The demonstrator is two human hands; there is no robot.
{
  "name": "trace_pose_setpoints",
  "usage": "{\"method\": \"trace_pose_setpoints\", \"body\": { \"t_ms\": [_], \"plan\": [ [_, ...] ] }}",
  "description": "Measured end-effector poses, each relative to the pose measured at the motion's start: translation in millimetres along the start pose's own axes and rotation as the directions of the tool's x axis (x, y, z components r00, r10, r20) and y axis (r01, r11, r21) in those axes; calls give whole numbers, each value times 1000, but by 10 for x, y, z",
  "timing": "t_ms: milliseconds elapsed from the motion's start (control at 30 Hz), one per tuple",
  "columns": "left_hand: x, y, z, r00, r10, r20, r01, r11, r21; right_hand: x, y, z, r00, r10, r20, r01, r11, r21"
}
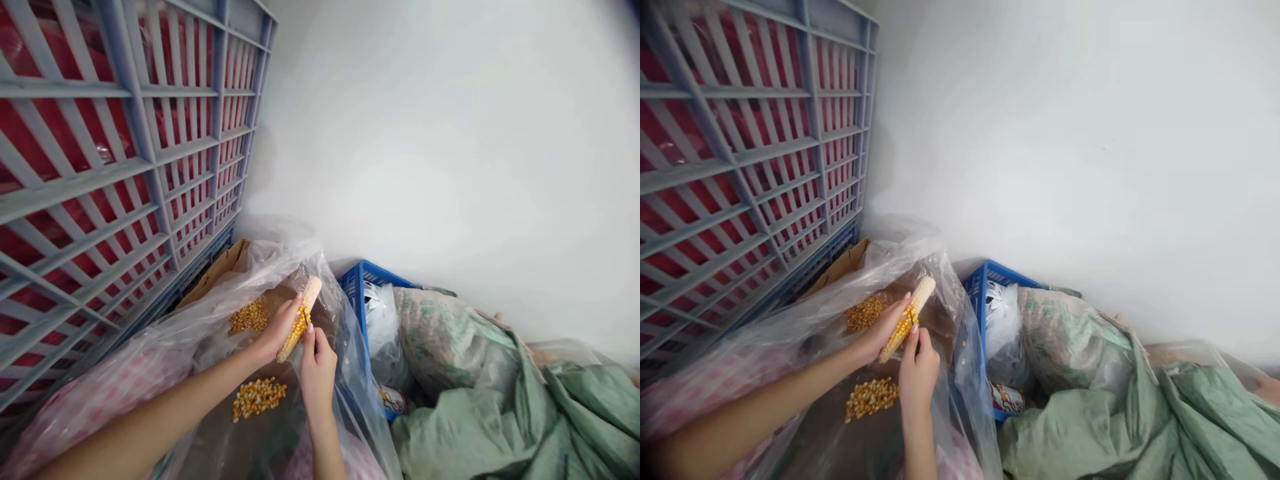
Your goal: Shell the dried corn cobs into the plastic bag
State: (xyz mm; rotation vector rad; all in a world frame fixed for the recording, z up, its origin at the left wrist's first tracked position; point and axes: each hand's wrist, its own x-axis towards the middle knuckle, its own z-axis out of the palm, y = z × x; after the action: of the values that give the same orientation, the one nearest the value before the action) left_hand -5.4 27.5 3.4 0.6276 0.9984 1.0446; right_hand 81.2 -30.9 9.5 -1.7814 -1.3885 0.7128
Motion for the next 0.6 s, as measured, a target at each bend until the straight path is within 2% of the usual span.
{"method": "trace_pose_setpoints", "body": {
  "t_ms": [67,267,433,533,600],
  "plan": [
    [2,-9,10,998,54,-27,-54,998,27,5,22,-10,1000,-9,10,9,999,-47],
    [-5,51,18,994,-35,-107,50,989,138,12,77,-65,1000,-27,-9,25,988,-150],
    [66,18,-28,987,127,-94,-97,956,275,8,82,-120,995,-95,1,92,957,-274],
    [115,8,-68,971,230,-63,-178,877,446,14,91,-184,979,-201,30,196,895,-401],
    [127,18,-98,963,268,6,-225,795,564,18,112,-229,959,-278,48,265,829,-492]
  ]
}}
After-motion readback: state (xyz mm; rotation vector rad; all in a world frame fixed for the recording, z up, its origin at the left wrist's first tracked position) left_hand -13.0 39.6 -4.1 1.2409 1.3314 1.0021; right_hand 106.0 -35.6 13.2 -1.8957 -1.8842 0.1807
